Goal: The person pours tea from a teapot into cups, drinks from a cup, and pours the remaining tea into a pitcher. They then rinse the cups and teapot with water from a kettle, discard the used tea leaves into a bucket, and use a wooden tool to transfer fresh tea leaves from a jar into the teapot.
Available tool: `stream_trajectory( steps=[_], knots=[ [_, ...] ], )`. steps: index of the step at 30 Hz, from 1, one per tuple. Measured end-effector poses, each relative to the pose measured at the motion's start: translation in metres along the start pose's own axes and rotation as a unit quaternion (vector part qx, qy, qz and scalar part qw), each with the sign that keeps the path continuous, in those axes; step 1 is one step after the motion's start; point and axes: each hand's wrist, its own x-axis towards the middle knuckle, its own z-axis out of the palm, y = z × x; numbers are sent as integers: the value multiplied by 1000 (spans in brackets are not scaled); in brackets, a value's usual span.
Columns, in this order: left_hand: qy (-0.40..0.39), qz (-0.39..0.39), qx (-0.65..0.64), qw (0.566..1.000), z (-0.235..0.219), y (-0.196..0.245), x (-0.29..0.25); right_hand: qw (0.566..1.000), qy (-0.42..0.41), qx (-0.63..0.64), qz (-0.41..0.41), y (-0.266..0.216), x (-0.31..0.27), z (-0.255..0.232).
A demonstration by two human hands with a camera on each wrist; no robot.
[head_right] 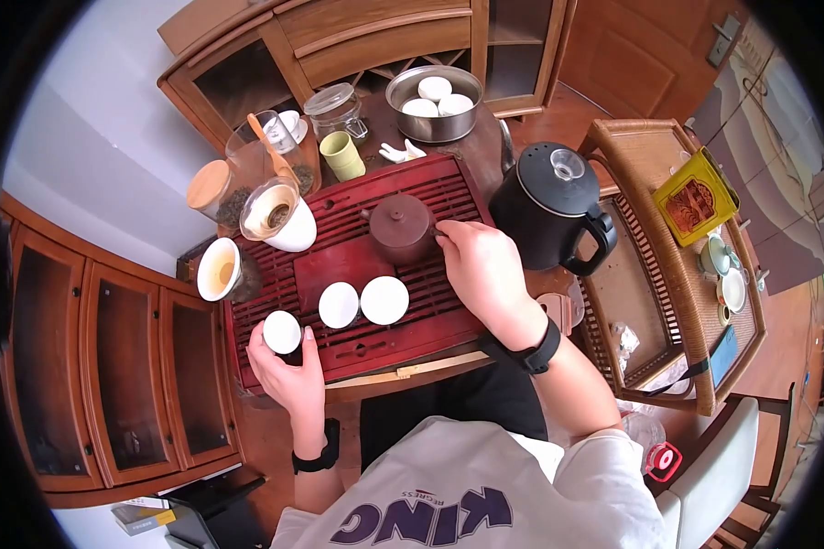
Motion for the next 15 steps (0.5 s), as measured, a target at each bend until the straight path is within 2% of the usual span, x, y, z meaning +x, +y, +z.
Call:
stream_trajectory(
  steps=[4,7,8,11,15],
  knots=[
    [4,8,12,1000,1,0,1,998,-50,-37,-1,-13,12,-24],
    [11,26,24,999,2,-1,0,994,-69,-31,-78,-25,37,-32],
    [14,27,27,999,3,-1,0,994,-68,-32,-76,-25,43,-27],
    [17,20,17,1000,2,-1,1,983,-115,-37,-136,-28,56,-12],
    [5,8,22,1000,0,0,4,975,-153,-80,-137,-24,56,8]
  ],
)
